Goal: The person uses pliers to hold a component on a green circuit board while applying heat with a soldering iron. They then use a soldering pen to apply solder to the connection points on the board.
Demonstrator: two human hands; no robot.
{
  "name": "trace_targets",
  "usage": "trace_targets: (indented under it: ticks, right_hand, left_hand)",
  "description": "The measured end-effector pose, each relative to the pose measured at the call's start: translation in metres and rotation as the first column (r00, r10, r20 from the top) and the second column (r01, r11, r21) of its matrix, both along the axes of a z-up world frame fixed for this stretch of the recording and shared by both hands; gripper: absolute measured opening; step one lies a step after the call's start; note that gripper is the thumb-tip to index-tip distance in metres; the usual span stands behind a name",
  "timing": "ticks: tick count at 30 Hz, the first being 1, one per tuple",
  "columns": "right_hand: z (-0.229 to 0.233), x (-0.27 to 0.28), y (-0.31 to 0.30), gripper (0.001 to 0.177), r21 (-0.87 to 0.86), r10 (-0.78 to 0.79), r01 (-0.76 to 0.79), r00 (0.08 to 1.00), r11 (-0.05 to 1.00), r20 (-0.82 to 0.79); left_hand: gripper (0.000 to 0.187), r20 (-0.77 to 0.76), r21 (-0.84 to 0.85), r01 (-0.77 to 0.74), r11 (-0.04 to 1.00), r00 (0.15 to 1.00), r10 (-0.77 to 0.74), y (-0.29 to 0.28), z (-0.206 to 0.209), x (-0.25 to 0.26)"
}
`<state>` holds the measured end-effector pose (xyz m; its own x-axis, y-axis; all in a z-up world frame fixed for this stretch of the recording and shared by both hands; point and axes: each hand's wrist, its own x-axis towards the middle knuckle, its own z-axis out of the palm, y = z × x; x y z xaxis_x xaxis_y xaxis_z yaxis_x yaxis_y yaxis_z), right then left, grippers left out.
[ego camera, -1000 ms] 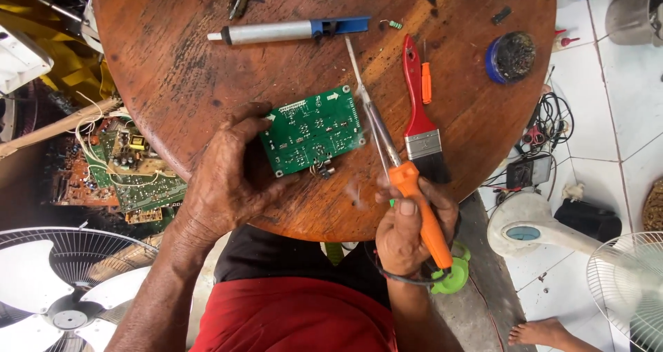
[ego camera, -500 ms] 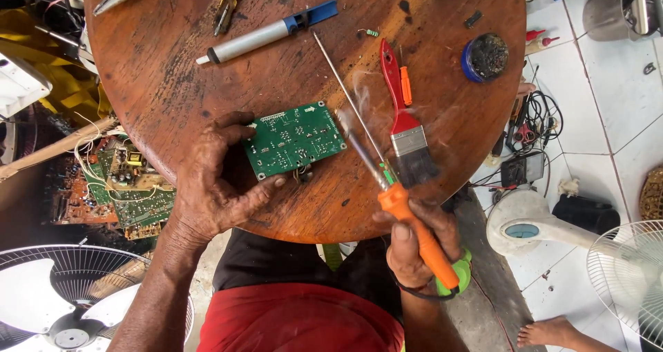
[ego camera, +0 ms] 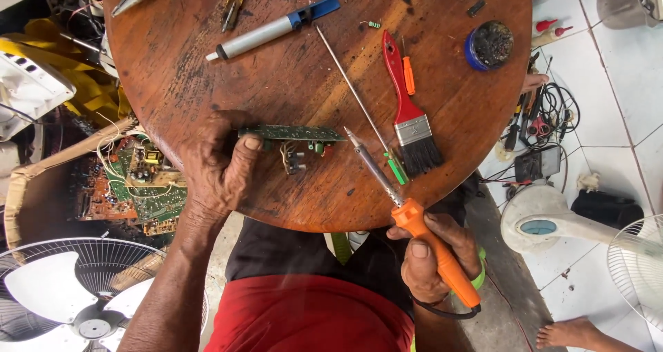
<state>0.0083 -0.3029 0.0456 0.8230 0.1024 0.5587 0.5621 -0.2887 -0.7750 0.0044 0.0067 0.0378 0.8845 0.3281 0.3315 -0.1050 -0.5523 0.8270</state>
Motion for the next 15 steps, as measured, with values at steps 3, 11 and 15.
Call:
trace_targets:
  ticks: [3, 11, 15]
  right_hand:
    - [0.001, 0.0, -0.001, 0.031, -0.007, 0.019, -0.019, 1.0, 1.0, -0.015]
    - [0.001, -0.006, -0.005, 0.031, 0.045, 0.023, -0.02, 0.997, 0.999, -0.073]
    - [0.001, -0.006, -0.007, 0.033, 0.009, 0.008, -0.008, 0.998, 1.0, -0.059]
  left_hand:
    - [0.048, 0.006, 0.008, -0.026, 1.0, 1.0, 0.026, -0.002, 0.002, 0.003]
    - [0.057, -0.025, 0.045, -0.075, 0.996, 0.997, 0.076, -0.002, -0.002, 0.004]
    - [0.057, 0.003, 0.068, -0.072, 0.995, 0.997, 0.072, 0.0, -0.015, 0.005]
